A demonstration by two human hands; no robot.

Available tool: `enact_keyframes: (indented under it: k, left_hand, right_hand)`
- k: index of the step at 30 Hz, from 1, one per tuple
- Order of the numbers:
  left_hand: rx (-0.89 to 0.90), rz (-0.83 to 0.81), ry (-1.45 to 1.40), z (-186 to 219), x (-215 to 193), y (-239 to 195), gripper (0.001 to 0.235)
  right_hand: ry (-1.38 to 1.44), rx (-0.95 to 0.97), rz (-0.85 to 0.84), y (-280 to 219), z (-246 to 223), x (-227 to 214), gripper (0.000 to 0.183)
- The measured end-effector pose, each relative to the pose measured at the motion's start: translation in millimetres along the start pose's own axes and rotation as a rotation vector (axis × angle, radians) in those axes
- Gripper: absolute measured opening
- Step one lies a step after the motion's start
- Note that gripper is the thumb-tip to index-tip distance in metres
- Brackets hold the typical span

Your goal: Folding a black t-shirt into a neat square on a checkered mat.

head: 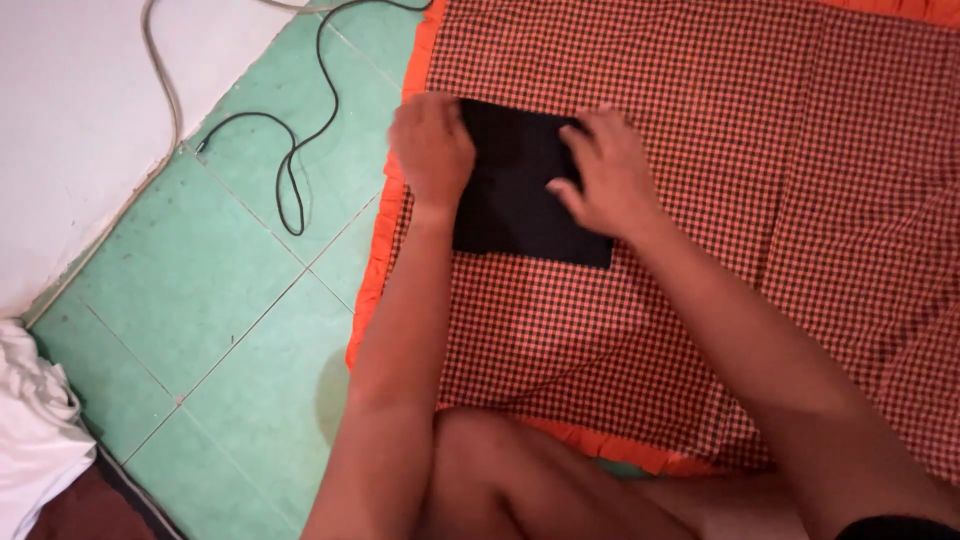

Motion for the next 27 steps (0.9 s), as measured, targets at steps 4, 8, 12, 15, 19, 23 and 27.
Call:
enact_keyframes:
  k: [4,8,12,15,19,23,27]
  left_hand:
    - [0.423,-0.26,-0.011,27.5,39.0,-40.3,0.03]
    - [0.255,-0.511,0.3,-15.5,74.5,-52.8,0.069]
    - [0.182,-0.463,0.284,-10.8,66.4,-38.3,0.07]
    - [0.08,-0.621,0.364,-17.3,66.6,-42.4,0.072]
    - [0.047,-0.558,0.456,-23.4,65.1,-39.3,0.074]
    - [0.272,-0.294,0.361,-1.8,41.8,-38.9,0.062]
    - [0.434,-0.308,0.056,18.6,48.4,-41.9,0.048]
  right_hand:
    - [0.066,-0.002,-0.221,-20.0,-28.9,35.4,0.088]
    - [0.11,0.077,-0.363,-43.5,-28.7,42.4,0.122]
    - [0.153,0.03,-0.324,-55.0,-28.4,29.8,0.129]
    - [0.109,0.043,-0.433,-65.9,-31.3,33.0,0.137]
    - [0.085,0.047,-0.445,-73.4,-30.0,28.9,0.139]
    - [0.1,0.039,-0.404,-67.6,-25.1,20.3,0.141]
    - [0.152,0.061,-0.281,-37.4,-18.2,9.4,0.13]
Point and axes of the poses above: each hand's wrist, its own y-axis towards the middle knuckle, its own x-axis out of the palm, z = x × y, the point moved 9 cm from there along y, towards the middle knuckle, and after that the axes turned 7 degrees about -x, right-handed, at the moved point
